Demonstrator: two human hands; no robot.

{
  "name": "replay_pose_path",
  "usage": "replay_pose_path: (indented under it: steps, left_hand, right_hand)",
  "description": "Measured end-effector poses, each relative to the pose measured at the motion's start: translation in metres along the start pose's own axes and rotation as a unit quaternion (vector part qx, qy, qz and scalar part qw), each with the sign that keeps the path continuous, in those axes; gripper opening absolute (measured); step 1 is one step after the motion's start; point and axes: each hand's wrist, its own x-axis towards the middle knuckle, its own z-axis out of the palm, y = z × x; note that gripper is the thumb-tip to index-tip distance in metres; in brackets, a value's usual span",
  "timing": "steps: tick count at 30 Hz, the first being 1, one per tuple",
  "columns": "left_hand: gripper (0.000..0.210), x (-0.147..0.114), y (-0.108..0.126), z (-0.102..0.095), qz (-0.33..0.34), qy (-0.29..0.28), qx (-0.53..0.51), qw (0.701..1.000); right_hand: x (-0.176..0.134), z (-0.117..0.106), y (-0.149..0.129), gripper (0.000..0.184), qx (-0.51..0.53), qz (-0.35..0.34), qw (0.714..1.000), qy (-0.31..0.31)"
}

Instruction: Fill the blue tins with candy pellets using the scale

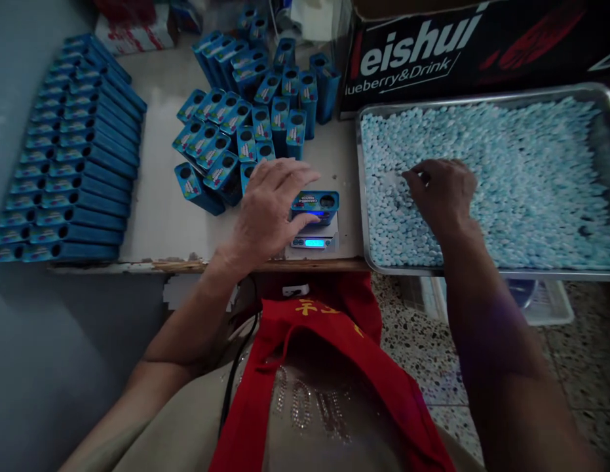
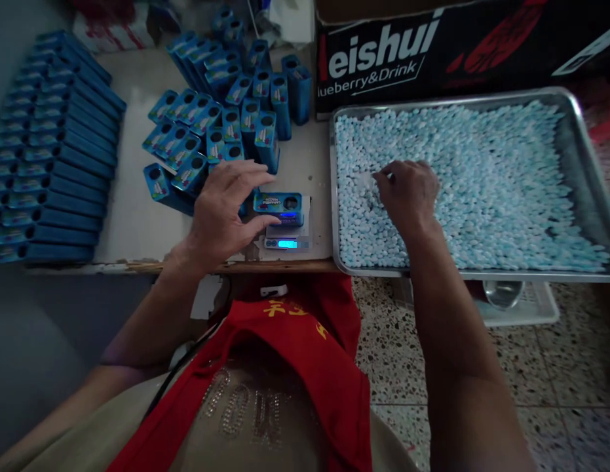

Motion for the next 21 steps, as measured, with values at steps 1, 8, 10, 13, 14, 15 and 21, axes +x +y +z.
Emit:
replay_pose_path:
  steps: [1,8,10,13,14,15,21]
  left_hand:
    - [0.059,0.0,0.001,0.0,-0.001,-0.01,0.008,1.0]
    - [0.061,0.003,0.005,-0.004,0.01,-0.049,0.032,0.998]
    - [0.062,0.004,0.003,-0.001,0.009,-0.056,0.031,0.998]
    - [0.064,0.008,0.001,0.012,0.002,-0.052,0.012,0.999]
    - [0.063,0.009,0.003,0.018,0.003,-0.055,0.001,0.998]
    - [0.06,0.01,0.006,0.024,0.005,-0.064,-0.012,0.998]
    - [0.036,0.011,0.016,0.006,0.022,-0.08,-0.074,0.994]
  right_hand:
    - [-0.001,0.001,0.0,0.022,-0.002,-0.007,1.0,0.0]
    - [0.001,0.008,0.006,0.022,-0.015,-0.016,0.999,0.025]
    - [0.002,0.008,0.006,0.02,-0.018,-0.016,0.999,0.027]
    - [0.001,0.005,0.002,0.018,-0.003,-0.03,0.999,0.018]
    - [0.0,0.004,0.0,0.019,0.008,-0.038,0.999,0.015]
    - [-0.003,0.002,-0.002,0.02,0.02,-0.044,0.999,0.017]
    - [-0.021,0.012,0.001,0.03,0.065,-0.031,0.996,0.059]
